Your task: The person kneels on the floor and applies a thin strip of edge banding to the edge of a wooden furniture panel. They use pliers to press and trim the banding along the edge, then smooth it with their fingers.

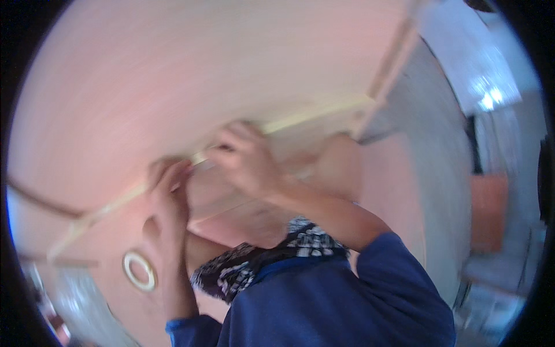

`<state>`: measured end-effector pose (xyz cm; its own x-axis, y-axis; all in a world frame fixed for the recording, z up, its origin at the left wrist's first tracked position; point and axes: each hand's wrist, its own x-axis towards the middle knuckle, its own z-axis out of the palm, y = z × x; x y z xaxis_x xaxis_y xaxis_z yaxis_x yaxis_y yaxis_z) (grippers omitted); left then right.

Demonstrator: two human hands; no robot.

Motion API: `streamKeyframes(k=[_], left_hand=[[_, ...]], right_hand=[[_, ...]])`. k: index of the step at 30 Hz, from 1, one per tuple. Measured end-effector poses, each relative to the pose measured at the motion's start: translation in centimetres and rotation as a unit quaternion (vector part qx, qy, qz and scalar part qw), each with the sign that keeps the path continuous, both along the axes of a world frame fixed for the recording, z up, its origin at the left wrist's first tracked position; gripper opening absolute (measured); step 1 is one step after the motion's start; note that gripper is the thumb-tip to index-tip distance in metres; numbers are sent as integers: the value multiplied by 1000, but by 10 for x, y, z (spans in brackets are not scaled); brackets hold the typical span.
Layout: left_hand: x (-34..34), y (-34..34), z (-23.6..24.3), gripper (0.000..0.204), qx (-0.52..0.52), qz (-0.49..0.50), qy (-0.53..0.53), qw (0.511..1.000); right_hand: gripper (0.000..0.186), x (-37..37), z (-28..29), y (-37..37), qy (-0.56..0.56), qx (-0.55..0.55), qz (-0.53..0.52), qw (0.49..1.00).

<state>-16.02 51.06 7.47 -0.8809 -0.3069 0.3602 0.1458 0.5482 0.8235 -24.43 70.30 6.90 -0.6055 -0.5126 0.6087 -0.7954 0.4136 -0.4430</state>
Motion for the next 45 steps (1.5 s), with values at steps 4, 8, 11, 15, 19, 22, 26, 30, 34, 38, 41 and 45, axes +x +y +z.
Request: streamKeyframes(k=[4,8,11,15,19,22,26,30,34,38,41,45], left_hand=[[40,1,-8,10,-171,117,56,977],[111,-55,-4,29,4,399,-8,917],[152,-138,-4,33,198,512,-57,834],[178,-181,-10,26,36,554,31,831],[175,-184,-4,31,154,460,-3,874],[146,-204,7,33,195,418,65,885],[115,-226,21,31,156,426,56,889],[104,-225,26,25,116,424,90,894],[106,-225,28,27,122,432,73,891],[109,-229,28,28,101,444,57,888],[110,-230,29,27,118,428,66,893],[112,-233,29,23,126,406,44,904]], right_hand=[[20,7,20,-22,-16,57,115,992],[19,17,28,-78,-4,46,199,979],[14,33,32,-122,-23,74,216,973],[21,49,37,-162,-127,138,190,964],[51,71,40,-190,-5,101,231,968],[69,100,32,-232,-4,95,255,962],[70,121,11,-295,39,101,229,967],[67,123,2,-276,-18,92,216,972],[65,106,14,-208,-38,140,177,974],[58,82,24,-107,-38,226,60,972],[47,51,26,-3,-61,254,-54,964],[36,5,37,125,-36,225,-206,951]])
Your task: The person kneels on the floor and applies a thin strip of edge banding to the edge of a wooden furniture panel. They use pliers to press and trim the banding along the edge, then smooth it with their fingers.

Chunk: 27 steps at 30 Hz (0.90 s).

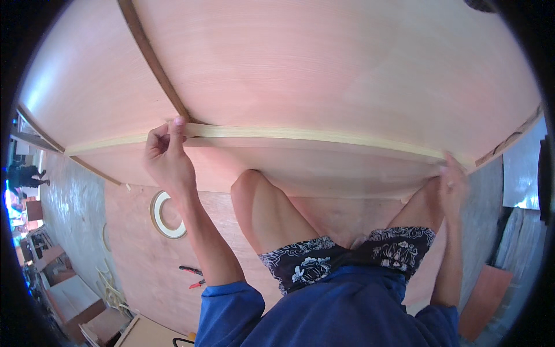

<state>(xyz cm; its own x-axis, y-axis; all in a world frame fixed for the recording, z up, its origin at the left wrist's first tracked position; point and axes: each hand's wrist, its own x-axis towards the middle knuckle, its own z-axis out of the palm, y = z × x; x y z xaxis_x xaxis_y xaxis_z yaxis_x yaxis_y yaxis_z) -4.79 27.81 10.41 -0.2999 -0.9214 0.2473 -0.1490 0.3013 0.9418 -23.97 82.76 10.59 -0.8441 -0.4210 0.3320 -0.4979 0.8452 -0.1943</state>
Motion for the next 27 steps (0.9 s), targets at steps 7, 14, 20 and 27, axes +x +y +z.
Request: streamKeyframes(k=[7,14,20,27], left_hand=[[11,-1,2,22,26,-46,10,999],[7,16,0,29,16,-41,55,998],[6,19,-8,20,54,-41,58,996],[-10,33,-15,22,116,-26,9,993]], right_hand=[[14,10,20,-46,-52,-67,-85,993],[35,78,4,-347,-52,-213,421,880],[27,79,-15,-401,60,-160,415,894],[22,79,-28,-409,97,-171,386,901]])
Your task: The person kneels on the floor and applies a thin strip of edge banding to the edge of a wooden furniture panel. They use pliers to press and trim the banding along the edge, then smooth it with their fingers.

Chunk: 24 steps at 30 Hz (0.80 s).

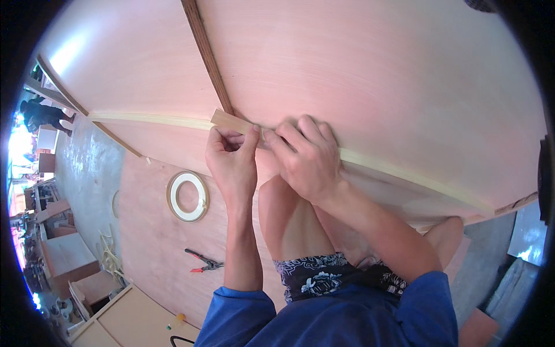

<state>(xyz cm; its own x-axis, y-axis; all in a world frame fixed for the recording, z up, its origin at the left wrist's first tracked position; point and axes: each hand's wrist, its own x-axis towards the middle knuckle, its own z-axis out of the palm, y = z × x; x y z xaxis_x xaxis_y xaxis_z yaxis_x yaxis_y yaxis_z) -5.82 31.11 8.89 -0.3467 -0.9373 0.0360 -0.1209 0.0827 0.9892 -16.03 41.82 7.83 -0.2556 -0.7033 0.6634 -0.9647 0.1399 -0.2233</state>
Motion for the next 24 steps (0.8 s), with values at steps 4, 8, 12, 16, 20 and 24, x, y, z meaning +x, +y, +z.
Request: streamKeyframes(k=[4,8,12,16,20,24], left_hand=[[-3,1,3,24,51,38,-26,998],[5,-7,4,23,57,-2,-13,998],[17,-14,0,23,71,-37,29,996],[20,-11,-14,26,74,-43,94,992],[15,3,-30,29,144,37,106,983],[9,12,-35,26,176,-5,229,957]], right_hand=[[20,4,-1,-3,-15,7,-31,999],[21,5,-1,-3,-19,13,-43,999],[26,6,0,-3,-42,23,-39,998],[26,9,3,-4,-67,3,-36,997],[23,14,3,-5,-83,16,-40,996],[23,17,4,-9,-85,17,-46,995]])
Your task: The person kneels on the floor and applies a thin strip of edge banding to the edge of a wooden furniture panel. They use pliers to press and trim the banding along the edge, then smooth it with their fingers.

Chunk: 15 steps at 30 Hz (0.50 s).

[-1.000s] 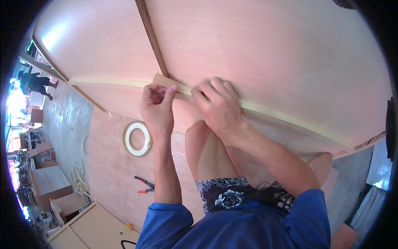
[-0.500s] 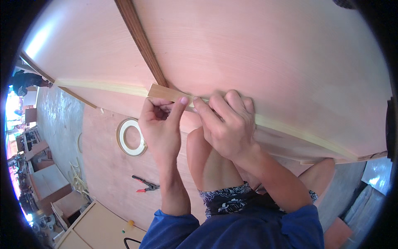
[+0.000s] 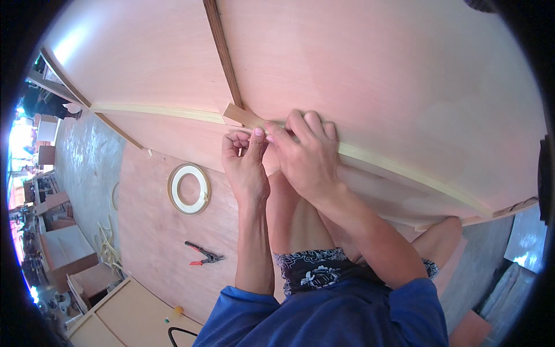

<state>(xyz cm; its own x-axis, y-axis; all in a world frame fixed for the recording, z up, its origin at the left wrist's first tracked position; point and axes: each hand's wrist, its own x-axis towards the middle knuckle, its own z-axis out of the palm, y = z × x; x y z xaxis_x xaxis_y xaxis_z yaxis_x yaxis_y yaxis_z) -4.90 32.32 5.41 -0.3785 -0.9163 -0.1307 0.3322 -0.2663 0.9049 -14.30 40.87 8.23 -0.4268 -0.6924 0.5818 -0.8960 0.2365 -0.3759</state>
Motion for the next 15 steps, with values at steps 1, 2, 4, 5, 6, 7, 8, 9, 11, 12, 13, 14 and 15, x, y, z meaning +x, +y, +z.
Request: streamKeyframes(k=[1,2,4,5,6,7,8,9,11,12,13,14,15], left_hand=[[-1,0,1,26,7,-1,9,1000],[-1,0,1,26,19,-1,12,1000],[0,-2,3,27,36,0,2,999],[1,-3,4,27,39,2,-10,999],[2,-3,4,28,53,4,-31,998],[4,-3,4,28,42,-2,-27,999],[5,-4,4,28,38,-8,-28,999],[6,-5,3,29,29,-15,-21,999],[6,-5,1,29,5,-22,-20,1000],[6,-4,0,30,-23,-28,0,999],[6,-4,0,29,-7,-20,-30,999],[6,-5,-1,29,-7,-16,-39,999],[5,-6,-1,29,-10,-13,-44,999]], right_hand=[[23,1,0,-2,3,4,-8,1000],[23,3,0,-3,5,10,-17,1000],[24,5,0,-5,7,20,-28,999],[25,6,0,-5,8,23,-30,999],[25,7,0,-5,12,16,-35,999],[22,7,-1,-4,5,24,-36,999],[20,7,-1,-4,5,19,-41,999],[17,7,-2,-4,3,24,-39,999],[21,7,-2,-4,0,13,-32,999],[23,7,-1,-4,-6,14,-23,1000],[21,8,0,-5,-9,11,-29,999],[19,8,0,-6,-10,5,-37,999],[17,8,1,-5,-2,-1,-42,999]])
